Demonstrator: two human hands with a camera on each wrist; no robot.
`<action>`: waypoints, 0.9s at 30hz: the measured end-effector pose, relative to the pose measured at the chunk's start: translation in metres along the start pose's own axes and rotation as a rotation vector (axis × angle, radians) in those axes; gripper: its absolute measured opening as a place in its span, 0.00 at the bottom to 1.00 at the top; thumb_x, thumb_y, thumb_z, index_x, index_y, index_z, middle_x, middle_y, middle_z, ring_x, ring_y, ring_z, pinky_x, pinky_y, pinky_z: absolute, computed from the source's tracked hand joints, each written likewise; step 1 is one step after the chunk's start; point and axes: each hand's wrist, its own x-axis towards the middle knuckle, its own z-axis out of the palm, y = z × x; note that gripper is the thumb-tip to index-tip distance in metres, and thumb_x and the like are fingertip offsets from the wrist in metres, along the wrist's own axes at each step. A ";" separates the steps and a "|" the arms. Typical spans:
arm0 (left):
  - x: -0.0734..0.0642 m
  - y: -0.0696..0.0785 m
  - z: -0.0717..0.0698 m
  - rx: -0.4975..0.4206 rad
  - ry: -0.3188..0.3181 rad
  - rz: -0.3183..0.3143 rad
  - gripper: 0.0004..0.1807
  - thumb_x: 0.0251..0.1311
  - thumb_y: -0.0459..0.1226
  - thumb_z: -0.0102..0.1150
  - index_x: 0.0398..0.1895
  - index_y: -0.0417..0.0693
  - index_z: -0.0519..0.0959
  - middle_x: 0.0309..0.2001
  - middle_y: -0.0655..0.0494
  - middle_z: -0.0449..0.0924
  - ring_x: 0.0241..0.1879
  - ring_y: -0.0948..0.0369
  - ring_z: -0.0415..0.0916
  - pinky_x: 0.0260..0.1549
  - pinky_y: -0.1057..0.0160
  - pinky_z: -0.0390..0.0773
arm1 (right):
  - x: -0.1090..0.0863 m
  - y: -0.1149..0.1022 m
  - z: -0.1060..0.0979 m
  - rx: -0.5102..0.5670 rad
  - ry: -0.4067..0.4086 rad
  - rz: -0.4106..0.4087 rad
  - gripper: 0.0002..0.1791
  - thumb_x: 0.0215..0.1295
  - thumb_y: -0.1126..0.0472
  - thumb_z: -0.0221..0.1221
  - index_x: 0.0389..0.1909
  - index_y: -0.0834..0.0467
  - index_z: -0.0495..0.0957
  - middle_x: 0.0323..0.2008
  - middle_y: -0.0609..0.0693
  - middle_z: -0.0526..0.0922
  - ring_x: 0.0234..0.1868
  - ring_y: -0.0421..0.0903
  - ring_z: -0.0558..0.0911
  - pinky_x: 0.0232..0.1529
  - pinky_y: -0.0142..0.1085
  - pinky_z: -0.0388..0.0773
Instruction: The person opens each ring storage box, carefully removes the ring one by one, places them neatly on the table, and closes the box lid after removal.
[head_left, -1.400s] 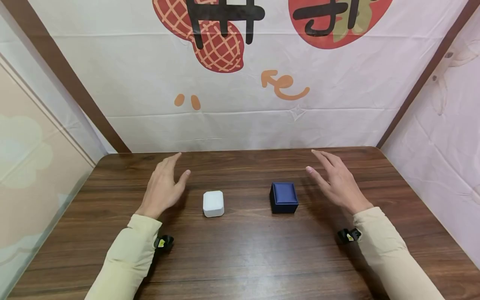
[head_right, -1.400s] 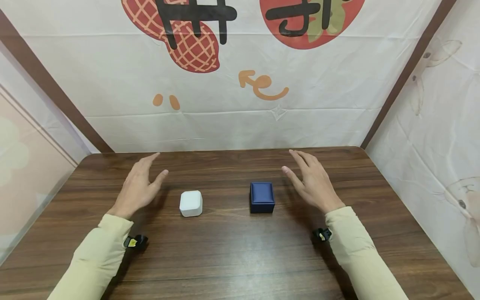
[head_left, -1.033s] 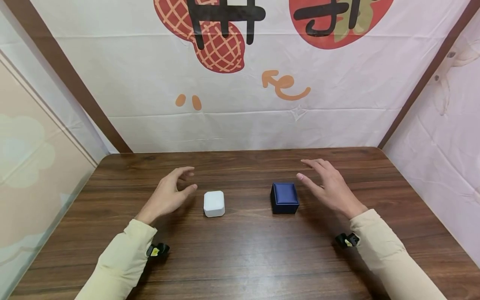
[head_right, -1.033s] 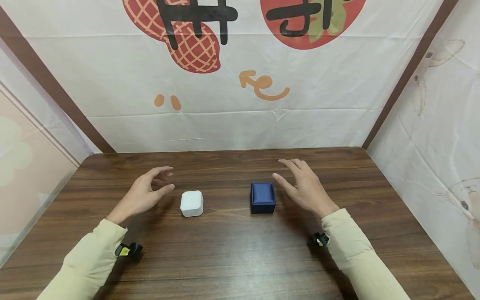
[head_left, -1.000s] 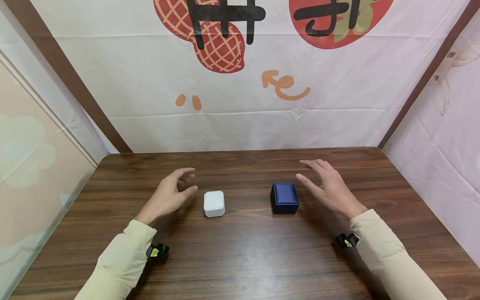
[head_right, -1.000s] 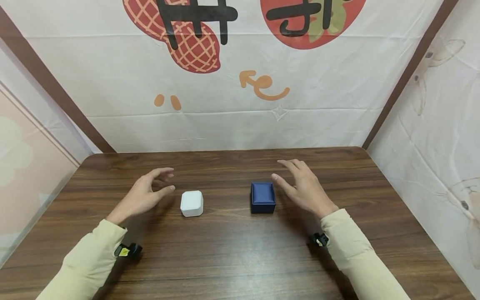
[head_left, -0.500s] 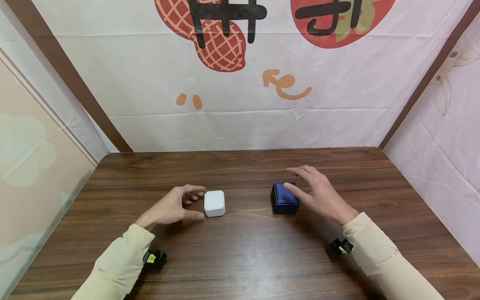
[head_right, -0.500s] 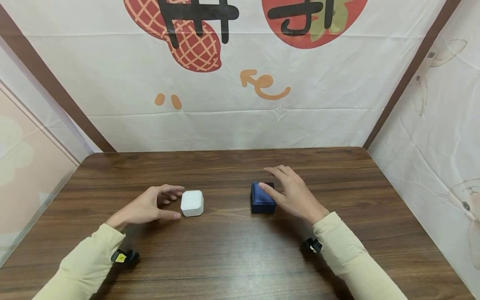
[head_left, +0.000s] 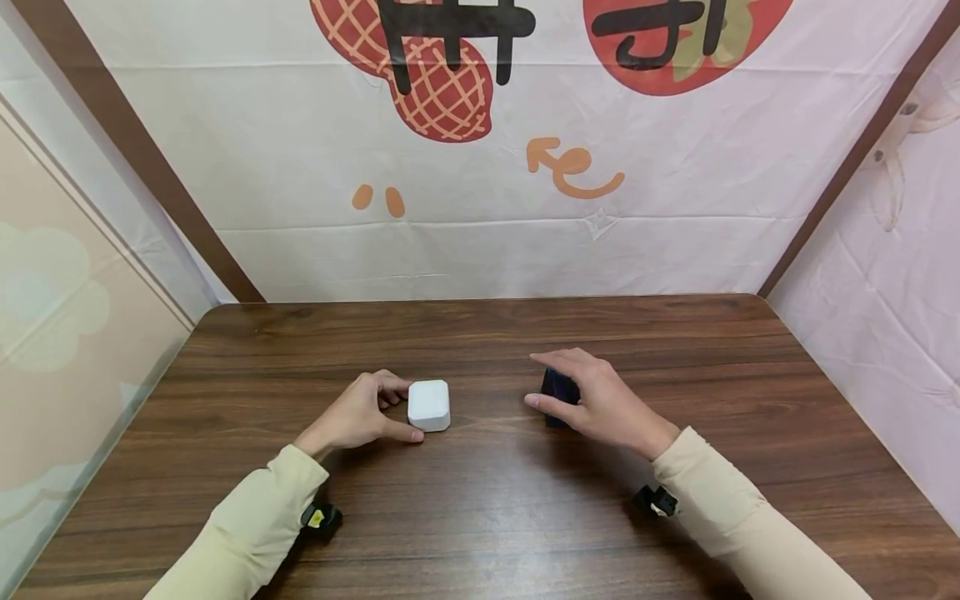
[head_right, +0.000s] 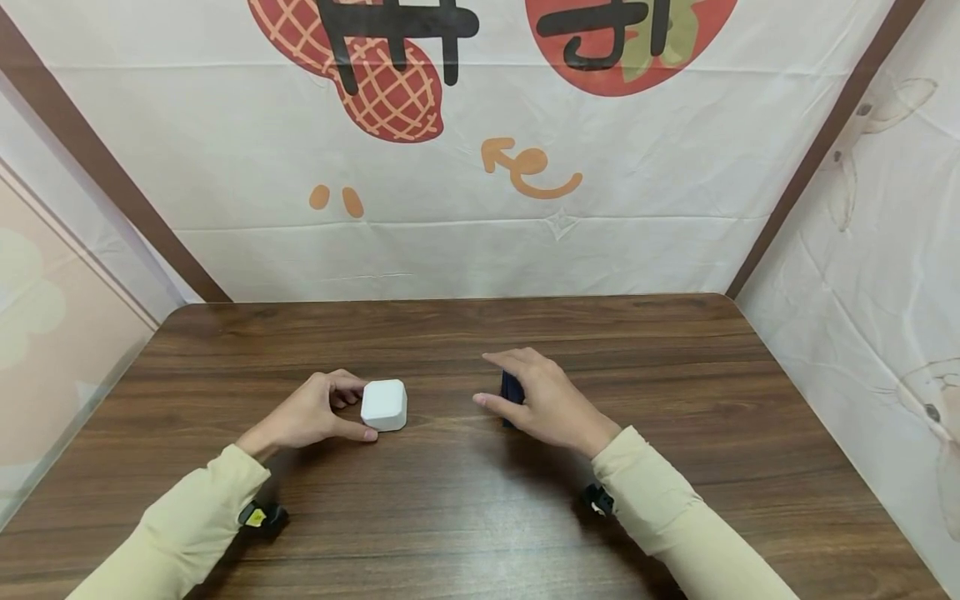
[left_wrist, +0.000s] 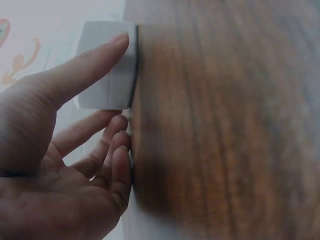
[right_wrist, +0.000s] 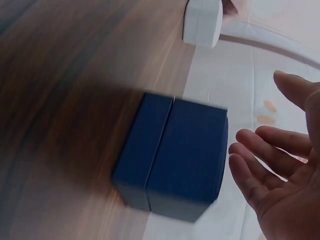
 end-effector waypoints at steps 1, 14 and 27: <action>0.000 0.000 0.001 -0.002 0.004 -0.002 0.33 0.40 0.42 0.85 0.52 0.38 0.85 0.43 0.53 0.81 0.43 0.55 0.73 0.43 0.57 0.74 | 0.002 -0.001 0.002 0.006 -0.009 -0.004 0.31 0.67 0.49 0.67 0.66 0.60 0.76 0.58 0.55 0.81 0.58 0.50 0.79 0.57 0.49 0.76; 0.001 -0.001 0.004 -0.020 0.008 -0.031 0.32 0.40 0.40 0.85 0.51 0.36 0.85 0.40 0.53 0.80 0.41 0.56 0.73 0.41 0.59 0.74 | 0.027 -0.028 0.034 0.043 -0.104 -0.017 0.33 0.66 0.46 0.67 0.67 0.59 0.76 0.60 0.54 0.81 0.60 0.48 0.80 0.58 0.45 0.77; 0.001 -0.002 0.004 -0.031 0.003 -0.025 0.32 0.41 0.40 0.85 0.52 0.36 0.85 0.38 0.53 0.79 0.40 0.56 0.73 0.38 0.62 0.74 | 0.059 -0.038 0.062 0.078 -0.209 0.011 0.35 0.62 0.49 0.71 0.65 0.64 0.76 0.58 0.57 0.82 0.59 0.50 0.81 0.57 0.44 0.78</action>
